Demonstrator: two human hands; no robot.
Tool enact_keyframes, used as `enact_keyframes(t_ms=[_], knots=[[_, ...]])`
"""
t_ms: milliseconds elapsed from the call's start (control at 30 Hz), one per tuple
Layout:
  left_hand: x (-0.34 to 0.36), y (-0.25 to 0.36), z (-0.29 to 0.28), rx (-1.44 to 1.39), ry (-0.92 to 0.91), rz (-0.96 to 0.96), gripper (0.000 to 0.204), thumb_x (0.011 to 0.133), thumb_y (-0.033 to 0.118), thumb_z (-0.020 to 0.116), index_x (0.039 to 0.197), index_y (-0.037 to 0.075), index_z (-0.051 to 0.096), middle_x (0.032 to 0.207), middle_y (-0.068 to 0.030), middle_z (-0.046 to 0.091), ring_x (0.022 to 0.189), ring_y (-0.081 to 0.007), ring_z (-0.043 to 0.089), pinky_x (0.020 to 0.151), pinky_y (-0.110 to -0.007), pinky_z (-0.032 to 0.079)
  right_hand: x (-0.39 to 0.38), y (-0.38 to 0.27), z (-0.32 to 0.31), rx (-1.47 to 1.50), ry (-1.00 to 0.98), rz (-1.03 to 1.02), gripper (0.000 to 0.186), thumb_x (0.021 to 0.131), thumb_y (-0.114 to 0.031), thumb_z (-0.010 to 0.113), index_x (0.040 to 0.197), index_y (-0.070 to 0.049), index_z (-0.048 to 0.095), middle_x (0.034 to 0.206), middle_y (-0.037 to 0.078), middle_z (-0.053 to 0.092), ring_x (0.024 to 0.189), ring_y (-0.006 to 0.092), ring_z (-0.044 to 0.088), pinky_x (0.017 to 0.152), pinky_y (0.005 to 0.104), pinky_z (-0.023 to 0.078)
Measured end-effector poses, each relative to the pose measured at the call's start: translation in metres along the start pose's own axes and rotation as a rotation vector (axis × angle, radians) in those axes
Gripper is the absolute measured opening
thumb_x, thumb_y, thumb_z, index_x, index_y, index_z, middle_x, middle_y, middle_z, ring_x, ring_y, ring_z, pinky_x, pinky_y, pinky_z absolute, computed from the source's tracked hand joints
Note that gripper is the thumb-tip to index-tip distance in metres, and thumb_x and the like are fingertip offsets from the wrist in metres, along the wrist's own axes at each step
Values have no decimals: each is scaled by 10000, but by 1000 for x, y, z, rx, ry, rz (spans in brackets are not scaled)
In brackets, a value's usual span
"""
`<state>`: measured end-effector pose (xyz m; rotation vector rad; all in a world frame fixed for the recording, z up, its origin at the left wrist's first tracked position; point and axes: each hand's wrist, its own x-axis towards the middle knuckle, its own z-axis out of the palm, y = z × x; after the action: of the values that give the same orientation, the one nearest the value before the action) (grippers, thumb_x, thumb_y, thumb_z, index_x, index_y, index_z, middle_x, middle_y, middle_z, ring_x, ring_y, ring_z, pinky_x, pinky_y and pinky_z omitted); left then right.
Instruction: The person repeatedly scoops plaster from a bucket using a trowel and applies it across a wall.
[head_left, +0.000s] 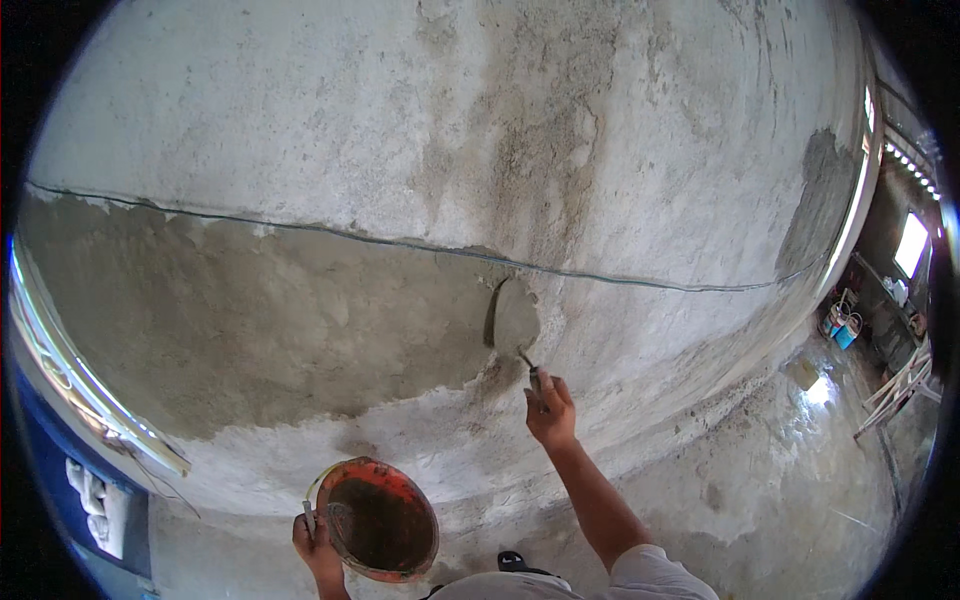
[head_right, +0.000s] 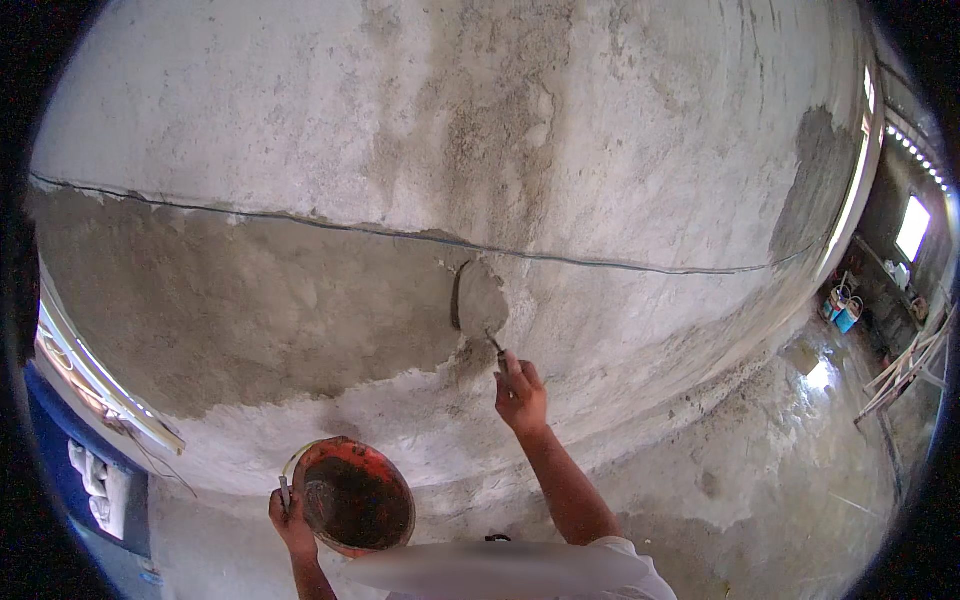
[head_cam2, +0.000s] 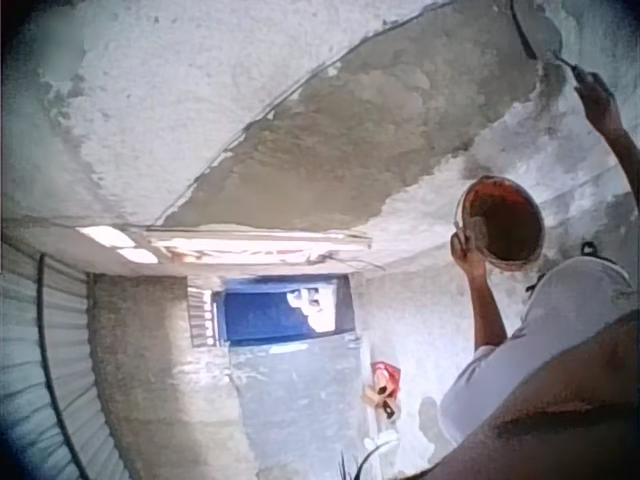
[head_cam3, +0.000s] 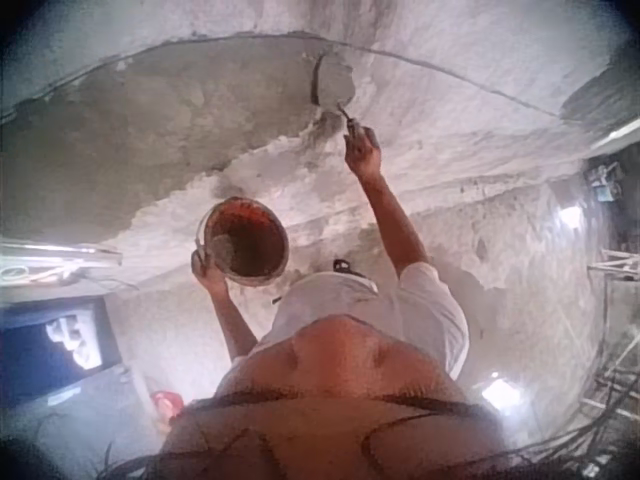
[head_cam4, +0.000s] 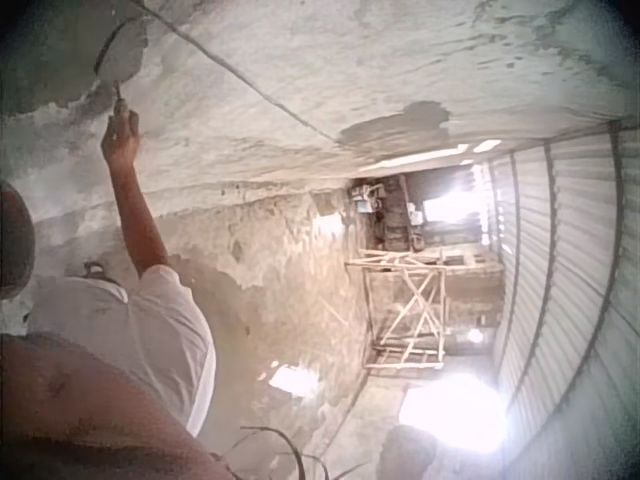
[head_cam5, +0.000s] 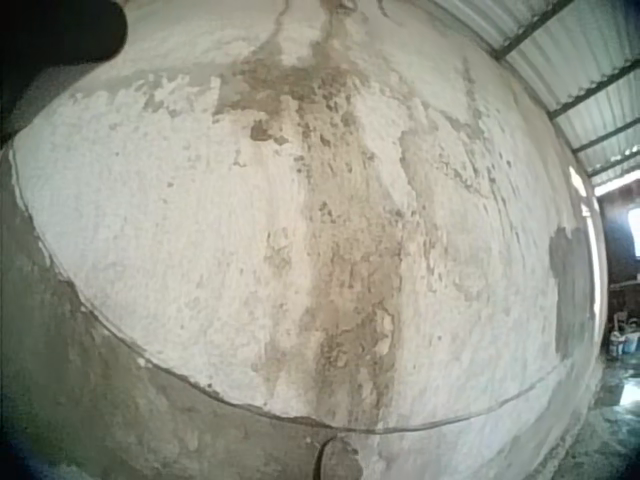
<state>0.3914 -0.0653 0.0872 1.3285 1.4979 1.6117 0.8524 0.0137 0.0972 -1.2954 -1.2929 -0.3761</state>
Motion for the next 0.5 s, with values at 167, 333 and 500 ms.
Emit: enact_keyframes(t_ms=[167,333,500], knots=[[-2,18,-10,-10,-13,-91,108,945,140,596,909,43,566,729,36,460,649,-61,416,576,-261,340,-46,-3,-11,-49,-126,-29,526,816,-10,744,1317,-119,630,1007,121,691,859,308,696,685,397,573],[-7,9,-35,-128,-1,-50,131,941,149,620,894,43,559,740,34,465,673,-66,422,598,-260,355,-14,-24,-5,-57,30,-27,549,817,-6,760,1336,-105,611,1024,141,669,851,327,674,717,395,559],[-1,-7,-48,-84,-74,-57,110,928,139,628,905,64,552,817,30,455,786,-112,460,712,-289,398,-33,5,-2,-125,-99,2,599,829,-27,748,1389,-129,563,1043,122,667,888,330,673,743,398,558]])
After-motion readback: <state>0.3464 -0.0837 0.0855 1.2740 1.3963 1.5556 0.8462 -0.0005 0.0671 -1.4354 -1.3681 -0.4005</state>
